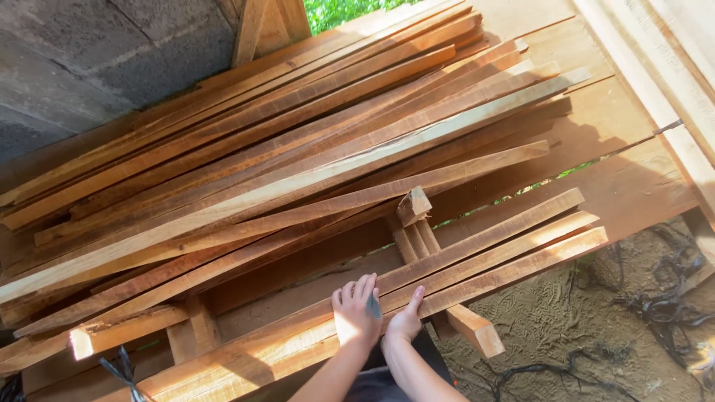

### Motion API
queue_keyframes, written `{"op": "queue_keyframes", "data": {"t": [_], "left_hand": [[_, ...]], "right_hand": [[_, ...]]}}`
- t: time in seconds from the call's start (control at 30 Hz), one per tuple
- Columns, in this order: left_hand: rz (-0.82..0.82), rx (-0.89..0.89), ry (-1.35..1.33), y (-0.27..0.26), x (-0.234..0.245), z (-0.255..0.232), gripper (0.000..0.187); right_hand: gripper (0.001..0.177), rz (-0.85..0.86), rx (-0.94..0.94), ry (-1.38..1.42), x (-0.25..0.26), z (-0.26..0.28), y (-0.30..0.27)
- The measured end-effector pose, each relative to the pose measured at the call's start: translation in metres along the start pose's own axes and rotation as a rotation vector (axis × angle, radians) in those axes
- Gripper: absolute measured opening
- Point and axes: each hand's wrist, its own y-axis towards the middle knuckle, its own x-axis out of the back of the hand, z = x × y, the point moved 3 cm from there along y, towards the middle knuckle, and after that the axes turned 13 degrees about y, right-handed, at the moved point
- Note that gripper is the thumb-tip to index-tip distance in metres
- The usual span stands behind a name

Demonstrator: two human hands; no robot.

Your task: The person ties a bundle of wooden planks together using a black strap. They wrap the strap around the planks, pull it tight, and tie a knot to secure the bundle.

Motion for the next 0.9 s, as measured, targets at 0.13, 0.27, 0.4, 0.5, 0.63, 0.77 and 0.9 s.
{"op": "queue_keyframes", "data": {"t": [0.13, 0.27, 0.4, 0.5, 0.63, 0.77, 0.9], "left_hand": [[0.023, 0.079, 0.024, -0.007, -0.011, -0.008, 0.038], [-0.018, 0.068, 0.05, -0.007, -0.011, -0.006, 0.034], [-0.059, 0.065, 0.035, -0.008, -0.015, -0.007, 0.032], [-0.043, 0.07, 0.042, -0.01, -0.013, -0.007, 0.033], [-0.055, 0.067, 0.05, -0.015, -0.016, -0.007, 0.031], [-0.021, 0.119, -0.025, -0.019, -0.039, 0.003, 0.025], [0.401, 0.261, -0.368, -0.005, -0.028, 0.016, 0.042]], "right_hand": [[0.088, 0.0, -0.028, -0.027, 0.0, 0.009, -0.005], [0.093, 0.226, -0.03, -0.322, 0.011, 0.026, -0.008], [0.087, 0.647, 0.068, -1.179, 0.042, 0.05, 0.005], [0.038, 0.905, 0.646, -1.62, 0.062, 0.078, -0.022], [0.038, 1.031, 0.681, -1.619, 0.04, 0.13, -0.083], [0.039, 1.242, 0.482, -1.106, 0.006, 0.138, -0.087], [0.044, 1.143, 0.358, -0.647, -0.05, 0.126, -0.076]]}}
